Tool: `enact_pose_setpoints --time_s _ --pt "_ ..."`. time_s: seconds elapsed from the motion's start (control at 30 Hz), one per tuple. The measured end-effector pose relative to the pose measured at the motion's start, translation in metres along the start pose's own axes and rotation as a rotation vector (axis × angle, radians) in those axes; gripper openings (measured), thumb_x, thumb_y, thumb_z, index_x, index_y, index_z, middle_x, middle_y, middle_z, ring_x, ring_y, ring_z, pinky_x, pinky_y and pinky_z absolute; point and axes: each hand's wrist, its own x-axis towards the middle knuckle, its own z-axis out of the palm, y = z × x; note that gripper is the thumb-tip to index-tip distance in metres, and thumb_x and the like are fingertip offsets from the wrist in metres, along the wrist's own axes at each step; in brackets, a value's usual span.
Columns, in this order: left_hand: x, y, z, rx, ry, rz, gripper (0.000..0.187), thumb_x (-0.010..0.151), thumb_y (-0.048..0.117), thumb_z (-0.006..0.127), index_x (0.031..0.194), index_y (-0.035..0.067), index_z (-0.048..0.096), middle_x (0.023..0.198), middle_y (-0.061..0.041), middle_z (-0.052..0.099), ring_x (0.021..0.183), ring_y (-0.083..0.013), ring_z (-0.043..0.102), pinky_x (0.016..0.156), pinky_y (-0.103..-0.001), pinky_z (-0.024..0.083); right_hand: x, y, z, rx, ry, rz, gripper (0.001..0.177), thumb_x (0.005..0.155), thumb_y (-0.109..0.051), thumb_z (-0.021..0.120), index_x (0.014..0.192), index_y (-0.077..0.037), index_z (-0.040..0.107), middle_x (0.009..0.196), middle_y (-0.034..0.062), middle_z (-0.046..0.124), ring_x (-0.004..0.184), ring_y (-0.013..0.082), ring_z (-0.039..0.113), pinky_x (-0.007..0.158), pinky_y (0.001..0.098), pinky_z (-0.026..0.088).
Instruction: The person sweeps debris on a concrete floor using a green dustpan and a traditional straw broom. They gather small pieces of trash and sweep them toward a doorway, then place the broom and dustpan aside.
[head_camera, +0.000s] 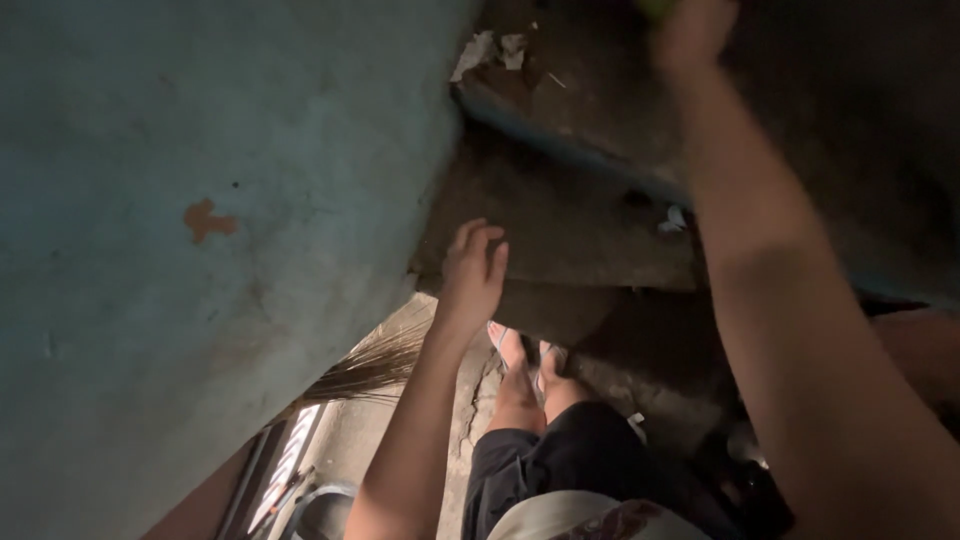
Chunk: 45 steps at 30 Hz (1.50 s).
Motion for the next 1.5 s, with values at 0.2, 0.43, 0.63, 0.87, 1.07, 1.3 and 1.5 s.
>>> enact_pose_setpoints --time_s 0.2,0.43,0.63,0.87,1.07,1.3,1.5 --pt "-0.004 0.014 -0.003 0.032 -0.041 -0.023 0.026 0.102 0.022 0.059 0.121 0.005 0.064 0.142 -0.019 0.054 0.123 -0.0424 0.057 0.103 -0.05 0.045 -0.145 -0.07 -0.07 -0.122 -0.122 -0.314 0.049 0.072 0.002 0.076 0.12 -0.008 0.071 0.108 0.0158 0.069 0.106 0.0381 0.063 0.081 0.0524 0.047" --pt "-0.007 0.013 -0.012 0.038 -0.039 -0.011 0.027 0.102 0.021 0.058 0.122 0.004 0.063 0.142 -0.019 0.053 0.126 -0.0424 0.055 0.106 -0.051 0.042 -0.116 -0.04 -0.104 0.025 0.105 -0.322 0.055 0.071 0.005 0.077 0.124 -0.008 0.071 0.119 0.0165 0.069 0.111 0.0381 0.062 0.09 0.0521 0.05" --pt "-0.021 0.01 -0.011 0.014 -0.05 -0.096 0.027 0.102 0.022 0.057 0.122 0.005 0.062 0.143 -0.018 0.053 0.125 -0.0413 0.056 0.104 -0.049 0.045 -0.112 -0.069 -0.045 -0.2 -0.1 -0.128 0.049 0.069 -0.002 0.078 0.118 -0.005 0.069 0.103 0.0231 0.067 0.097 0.0423 0.062 0.079 0.056 0.047" --pt "-0.027 0.015 -0.011 0.041 -0.029 -0.035 0.026 0.102 0.02 0.059 0.122 0.004 0.063 0.142 -0.019 0.053 0.125 -0.0426 0.055 0.105 -0.05 0.043 -0.186 -0.07 -0.106 -0.025 -0.124 -0.38 0.045 0.07 -0.004 0.078 0.114 -0.009 0.071 0.107 0.0149 0.069 0.103 0.0387 0.062 0.08 0.0559 0.045" --pt "-0.035 0.012 -0.009 0.05 -0.01 -0.052 0.025 0.102 0.02 0.058 0.121 0.005 0.063 0.141 -0.018 0.054 0.124 -0.0421 0.056 0.104 -0.05 0.044 -0.119 -0.062 -0.068 0.009 0.046 -0.072 0.046 0.076 -0.001 0.072 0.12 -0.012 0.072 0.106 0.0182 0.068 0.099 0.0401 0.062 0.081 0.0514 0.048" --pt "-0.039 0.018 -0.006 0.063 -0.052 -0.091 0.027 0.102 0.022 0.057 0.122 0.006 0.063 0.144 -0.016 0.052 0.123 -0.0405 0.057 0.103 -0.051 0.044 -0.213 -0.096 -0.113 -0.015 -0.128 -0.338 0.051 0.064 0.001 0.074 0.114 -0.008 0.071 0.11 0.0128 0.071 0.108 0.0351 0.062 0.086 0.0561 0.044" --pt "-0.042 0.016 -0.009 0.073 -0.052 -0.061 0.026 0.104 0.022 0.056 0.123 0.005 0.063 0.145 -0.017 0.052 0.124 -0.0406 0.057 0.105 -0.051 0.043 -0.111 -0.012 -0.08 -0.148 0.145 0.017 0.049 0.071 -0.004 0.078 0.12 -0.006 0.069 0.11 0.0158 0.069 0.103 0.0387 0.064 0.084 0.0514 0.048"
